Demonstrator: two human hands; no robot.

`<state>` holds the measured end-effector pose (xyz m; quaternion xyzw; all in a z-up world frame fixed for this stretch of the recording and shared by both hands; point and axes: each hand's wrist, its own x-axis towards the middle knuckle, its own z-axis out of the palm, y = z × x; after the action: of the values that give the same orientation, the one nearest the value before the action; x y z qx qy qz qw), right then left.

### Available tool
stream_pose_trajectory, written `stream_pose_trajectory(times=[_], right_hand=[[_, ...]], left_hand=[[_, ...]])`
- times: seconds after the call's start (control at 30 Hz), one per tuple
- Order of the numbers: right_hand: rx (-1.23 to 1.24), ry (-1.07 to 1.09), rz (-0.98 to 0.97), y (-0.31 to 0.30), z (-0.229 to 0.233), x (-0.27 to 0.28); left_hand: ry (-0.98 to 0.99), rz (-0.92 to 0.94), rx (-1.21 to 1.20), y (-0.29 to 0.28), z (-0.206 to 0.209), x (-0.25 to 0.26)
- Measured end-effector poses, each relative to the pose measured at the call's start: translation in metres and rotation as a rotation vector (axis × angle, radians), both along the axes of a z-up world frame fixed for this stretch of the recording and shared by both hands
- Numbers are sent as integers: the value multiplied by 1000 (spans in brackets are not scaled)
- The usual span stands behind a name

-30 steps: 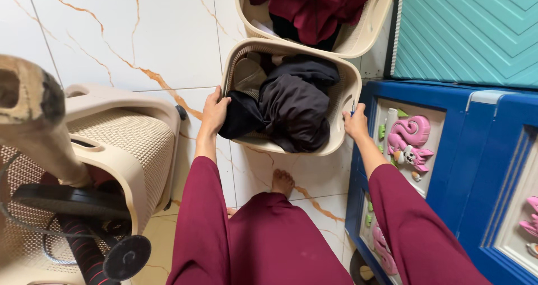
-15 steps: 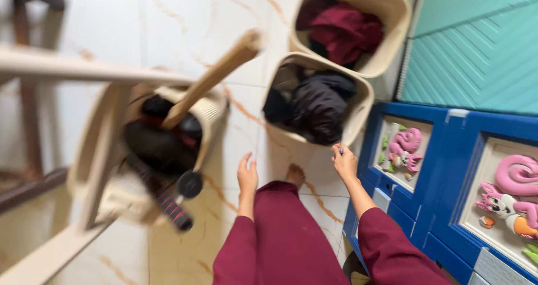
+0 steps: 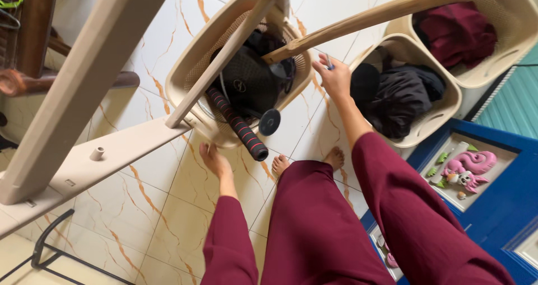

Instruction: The person removes three fabric bins from a beige rolling storage cart and places them on the floor. They then use a screwdriver to loosen and remove the top tray from the cart frame, placing it on the floor as well. The person continues to adjust the remaining frame components.

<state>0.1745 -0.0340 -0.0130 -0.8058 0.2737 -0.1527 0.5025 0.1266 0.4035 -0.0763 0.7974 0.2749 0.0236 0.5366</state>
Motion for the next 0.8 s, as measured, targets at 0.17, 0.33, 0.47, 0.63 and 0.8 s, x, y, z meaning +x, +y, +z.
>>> stream_pose_trajectory(times=[0.17, 0.33, 0.47, 0.63, 0.8], right_hand=[[-134, 273, -16, 27, -8, 27], [-199, 295, -50, 33, -11, 9], [-221, 418, -69, 44, -4, -15], [-199, 482, -131, 58, 9, -40], [-151, 498, -151, 62, 18, -48]], left_hand=[[209, -178, 110, -8, 0, 26], [115, -193, 223, -2, -14, 26], [189, -254, 341, 11, -19, 31], [262, -250, 332, 19, -11, 25], [255, -341, 384, 32, -5, 21]])
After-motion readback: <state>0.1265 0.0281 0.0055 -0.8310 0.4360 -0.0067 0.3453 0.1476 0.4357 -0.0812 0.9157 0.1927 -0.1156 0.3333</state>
